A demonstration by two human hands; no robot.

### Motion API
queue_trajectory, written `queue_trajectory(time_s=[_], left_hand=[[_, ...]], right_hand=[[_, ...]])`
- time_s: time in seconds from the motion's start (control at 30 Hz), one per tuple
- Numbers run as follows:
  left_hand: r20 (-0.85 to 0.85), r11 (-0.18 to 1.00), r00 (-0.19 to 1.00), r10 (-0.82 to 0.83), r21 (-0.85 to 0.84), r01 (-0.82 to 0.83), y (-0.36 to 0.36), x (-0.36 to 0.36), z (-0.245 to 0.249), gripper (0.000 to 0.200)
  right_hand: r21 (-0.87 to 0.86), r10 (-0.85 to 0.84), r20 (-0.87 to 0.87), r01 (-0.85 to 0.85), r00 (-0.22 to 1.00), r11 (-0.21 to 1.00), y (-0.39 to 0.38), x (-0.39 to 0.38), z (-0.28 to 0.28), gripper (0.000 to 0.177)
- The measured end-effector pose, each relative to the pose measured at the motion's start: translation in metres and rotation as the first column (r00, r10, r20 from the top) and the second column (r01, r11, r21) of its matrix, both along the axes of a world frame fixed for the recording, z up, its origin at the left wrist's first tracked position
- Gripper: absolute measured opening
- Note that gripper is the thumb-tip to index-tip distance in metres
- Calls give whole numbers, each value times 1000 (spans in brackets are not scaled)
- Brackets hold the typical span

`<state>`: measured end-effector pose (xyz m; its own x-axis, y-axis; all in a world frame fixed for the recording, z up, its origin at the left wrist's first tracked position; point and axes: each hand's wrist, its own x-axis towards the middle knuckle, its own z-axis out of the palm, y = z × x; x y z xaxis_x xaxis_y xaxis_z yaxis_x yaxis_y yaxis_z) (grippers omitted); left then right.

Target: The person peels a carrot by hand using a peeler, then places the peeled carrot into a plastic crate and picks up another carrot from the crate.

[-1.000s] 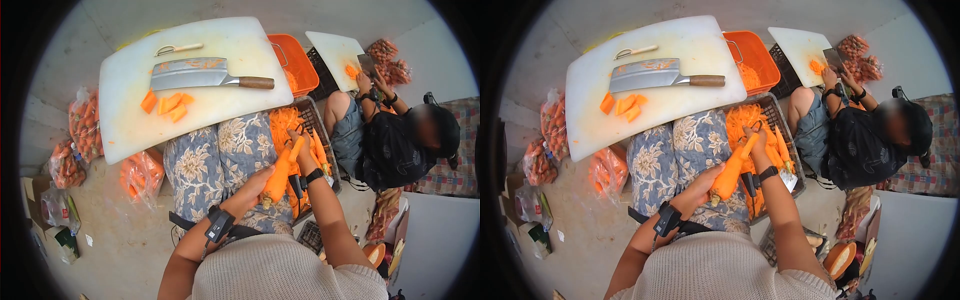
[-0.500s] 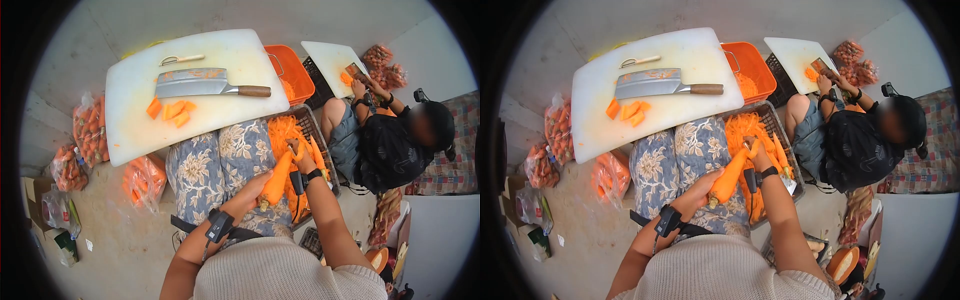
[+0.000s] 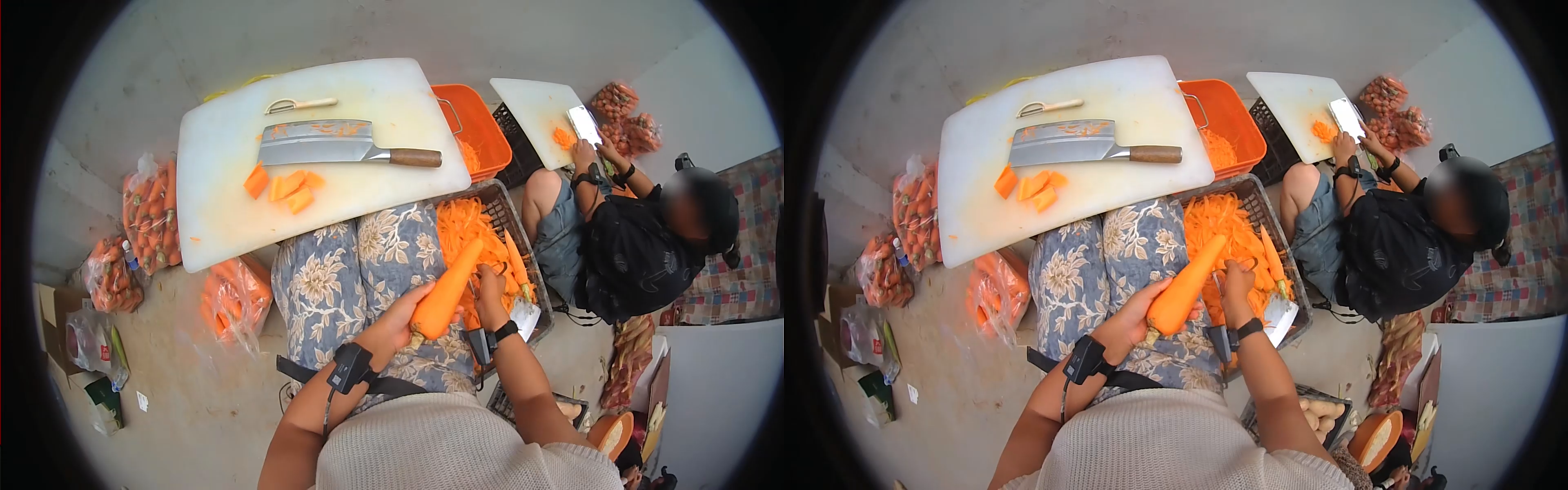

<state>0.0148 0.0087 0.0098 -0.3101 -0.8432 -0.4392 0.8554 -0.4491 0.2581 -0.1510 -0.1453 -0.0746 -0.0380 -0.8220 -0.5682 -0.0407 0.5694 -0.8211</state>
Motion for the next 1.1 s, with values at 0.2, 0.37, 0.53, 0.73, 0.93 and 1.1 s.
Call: queue_trajectory(time_s=[0.2, 0.37, 0.53, 0.73, 0.93, 1.1], left_hand=[[-260, 989, 955, 146, 42, -140, -1, -4, -2, 46], [-116, 968, 968, 223, 142, -206, -3, -13, 3, 42], [16, 979, 987, 157, 132, -158, -5, -13, -1, 41], [176, 983, 979, 105, 128, -128, -12, -15, 5, 43], [162, 990, 986, 35, 130, -56, -8, -19, -11, 49], [287, 994, 956, 61, 73, -85, -10, -24, -24, 43]], right_hand=[[-515, 1, 39, 19, 999, 857, 51, 26, 92, 33], [-640, 246, -186, -307, 951, 705, 92, 61, 124, 61], [-560, 306, -557, -621, 772, 548, 86, 66, 109, 61], [-537, 284, -577, -617, 766, 574, 70, 62, 100, 55], [-544, 163, -514, -467, 842, 697, 16, 54, 62, 39], [-540, 158, -521, -468, 839, 699, -6, 54, 37, 30]])
